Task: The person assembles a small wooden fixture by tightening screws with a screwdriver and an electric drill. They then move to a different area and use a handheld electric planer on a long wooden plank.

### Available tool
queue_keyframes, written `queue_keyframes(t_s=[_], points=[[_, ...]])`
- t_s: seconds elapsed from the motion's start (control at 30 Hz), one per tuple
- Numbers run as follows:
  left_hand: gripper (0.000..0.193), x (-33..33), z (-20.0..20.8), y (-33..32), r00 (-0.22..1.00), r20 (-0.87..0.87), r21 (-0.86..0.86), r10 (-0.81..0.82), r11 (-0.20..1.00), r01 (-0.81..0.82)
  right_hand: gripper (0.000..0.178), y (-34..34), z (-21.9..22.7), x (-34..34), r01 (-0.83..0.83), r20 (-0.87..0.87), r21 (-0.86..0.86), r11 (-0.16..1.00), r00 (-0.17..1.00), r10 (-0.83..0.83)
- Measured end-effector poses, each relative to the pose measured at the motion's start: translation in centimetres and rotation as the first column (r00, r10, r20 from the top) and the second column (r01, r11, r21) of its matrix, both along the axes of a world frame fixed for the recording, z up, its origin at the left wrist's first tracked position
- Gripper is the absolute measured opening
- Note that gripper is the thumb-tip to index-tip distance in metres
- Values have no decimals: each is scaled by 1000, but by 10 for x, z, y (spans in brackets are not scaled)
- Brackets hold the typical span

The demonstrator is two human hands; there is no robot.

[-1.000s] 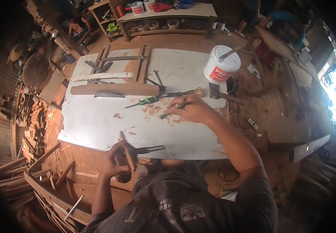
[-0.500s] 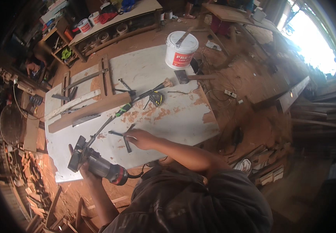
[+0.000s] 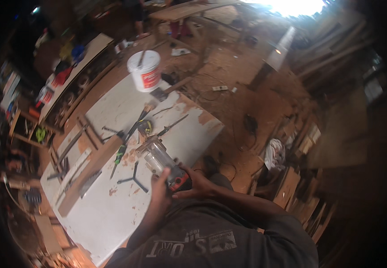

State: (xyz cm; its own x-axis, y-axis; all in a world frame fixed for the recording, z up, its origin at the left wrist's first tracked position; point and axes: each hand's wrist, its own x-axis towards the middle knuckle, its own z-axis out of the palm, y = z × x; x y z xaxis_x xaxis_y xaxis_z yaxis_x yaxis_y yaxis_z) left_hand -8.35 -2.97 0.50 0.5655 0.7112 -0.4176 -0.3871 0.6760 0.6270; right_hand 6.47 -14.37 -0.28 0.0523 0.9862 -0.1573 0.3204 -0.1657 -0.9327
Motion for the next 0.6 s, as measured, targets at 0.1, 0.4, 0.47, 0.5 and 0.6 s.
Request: queue_keyframes(t_s=[0.1, 0.4, 0.47, 0.5, 0.6], points=[[45, 4, 7, -1, 980, 20, -88, -196, 976, 197, 116, -27, 23, 3, -39, -109, -157, 987, 994, 22], [60, -55, 94, 101, 776, 631, 115, -13, 990, -77, 22, -125, -157, 78, 532, 239, -95, 841, 832, -500], [63, -92, 132, 133, 627, 778, 150, -29, 979, -141, 21, -118, -152, 125, 686, 233, -165, 708, 725, -648], [63, -104, 145, 149, 604, 797, 174, -5, 959, -222, 19, -141, -171, 161, 745, 242, 6, 667, 646, -724], [73, -136, 171, 198, 352, 936, 92, 22, 948, -305, 23, -227, -170, 294, 829, 726, 321, 458, 94, -681]])
